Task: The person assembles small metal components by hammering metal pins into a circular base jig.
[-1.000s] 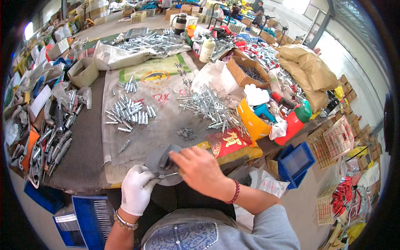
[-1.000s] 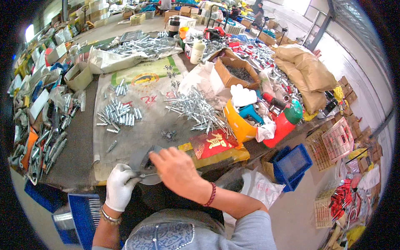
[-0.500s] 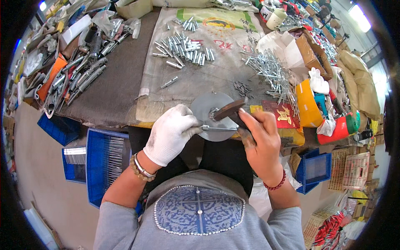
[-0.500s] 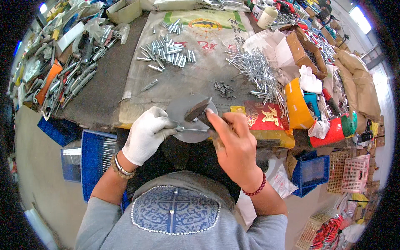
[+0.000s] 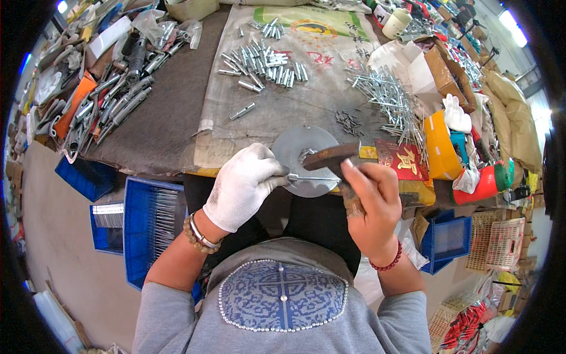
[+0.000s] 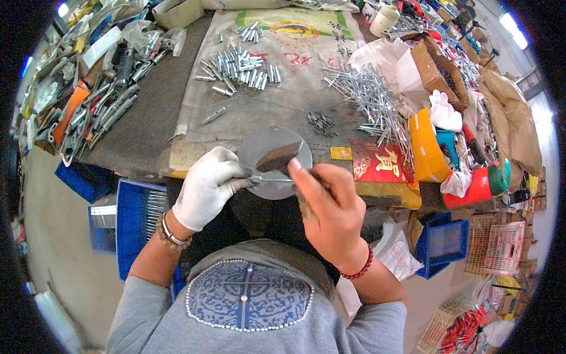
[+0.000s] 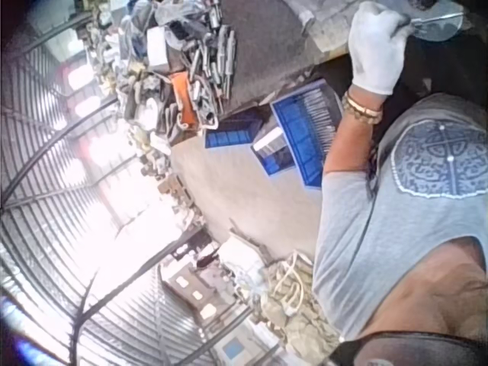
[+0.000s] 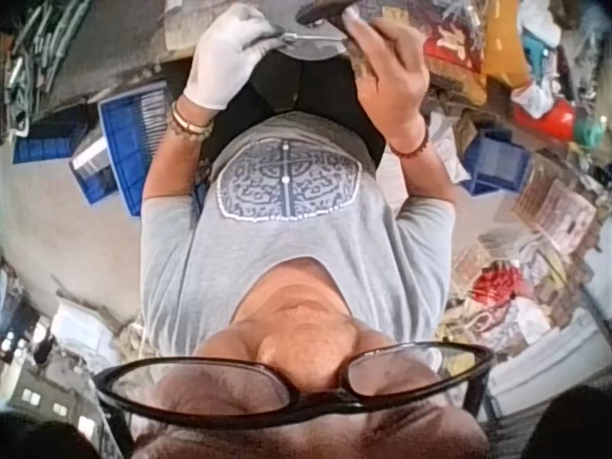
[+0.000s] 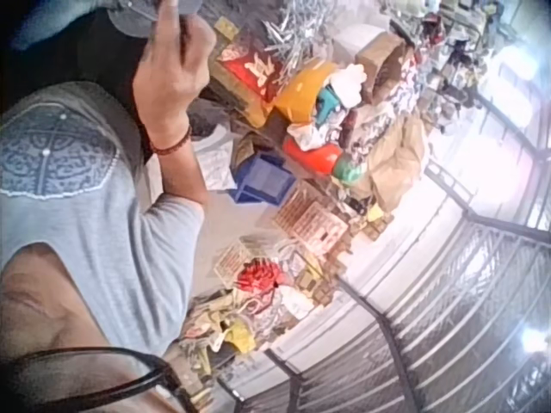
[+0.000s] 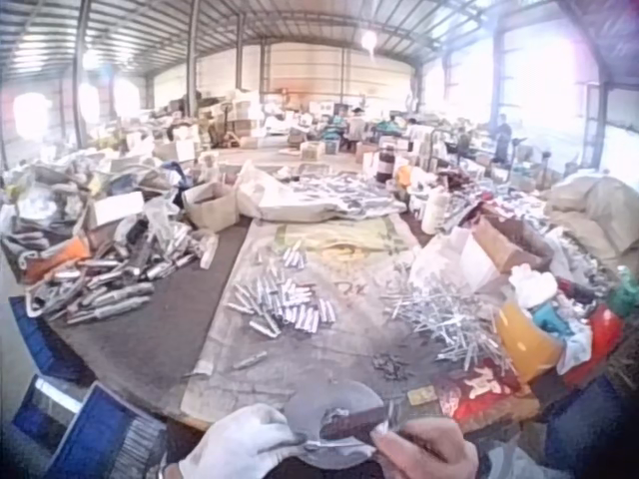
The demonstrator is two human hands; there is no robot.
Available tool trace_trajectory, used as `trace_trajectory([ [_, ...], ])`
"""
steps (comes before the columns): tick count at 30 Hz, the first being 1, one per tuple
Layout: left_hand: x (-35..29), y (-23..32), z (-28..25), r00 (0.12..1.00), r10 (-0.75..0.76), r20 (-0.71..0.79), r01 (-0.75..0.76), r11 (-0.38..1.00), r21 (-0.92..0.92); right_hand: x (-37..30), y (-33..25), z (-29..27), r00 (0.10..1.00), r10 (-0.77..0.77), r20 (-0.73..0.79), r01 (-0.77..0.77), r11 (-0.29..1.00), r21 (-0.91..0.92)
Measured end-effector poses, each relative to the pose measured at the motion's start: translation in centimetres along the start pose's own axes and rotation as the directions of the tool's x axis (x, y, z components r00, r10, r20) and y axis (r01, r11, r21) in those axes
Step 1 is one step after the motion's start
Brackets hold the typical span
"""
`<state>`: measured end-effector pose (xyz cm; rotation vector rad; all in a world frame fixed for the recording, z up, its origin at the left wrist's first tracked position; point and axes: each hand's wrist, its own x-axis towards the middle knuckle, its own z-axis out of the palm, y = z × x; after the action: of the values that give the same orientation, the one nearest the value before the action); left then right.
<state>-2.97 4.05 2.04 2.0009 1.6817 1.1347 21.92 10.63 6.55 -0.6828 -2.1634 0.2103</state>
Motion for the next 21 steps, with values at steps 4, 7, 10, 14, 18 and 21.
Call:
trace_trajectory([
  [4, 0.2, 0.2, -0.2, 1.000, -0.011, 0.019, 0.011, 1.000, 0.009, -1.9, 0.3, 1.4, 0.979, -0.060, 0.197, 0.068, 0.997, -0.034],
  [7, 0.4, 0.1, -0.1, 1.000, 0.001, 0.005, -0.002, 1.000, 0.004, -1.0, 0.7, 1.1, 0.981, -0.046, 0.190, 0.049, 0.999, -0.014],
  [10, 0.2, -0.2, -0.5, 1.000, 0.007, 0.030, -0.007, 1.000, 0.011, -0.1, 1.1, 1.0, 0.978, 0.076, 0.194, -0.085, 0.995, 0.043],
  [14, 0.2, -0.1, -0.8, 0.999, 0.010, 0.031, -0.010, 1.000, -0.008, 0.9, 2.5, 1.0, 0.956, 0.049, 0.288, -0.020, 0.995, -0.101],
  [18, -0.1, -0.1, -0.6, 1.000, -0.010, 0.011, 0.010, 1.000, -0.021, 0.7, -0.1, 0.5, 0.939, 0.015, 0.345, 0.068, 0.972, -0.226],
  [21, -0.3, 0.2, -0.6, 1.000, -0.021, -0.010, 0.021, 1.000, -0.003, -1.0, -1.5, 0.5, 0.881, 0.180, 0.437, -0.109, 0.977, -0.182],
])
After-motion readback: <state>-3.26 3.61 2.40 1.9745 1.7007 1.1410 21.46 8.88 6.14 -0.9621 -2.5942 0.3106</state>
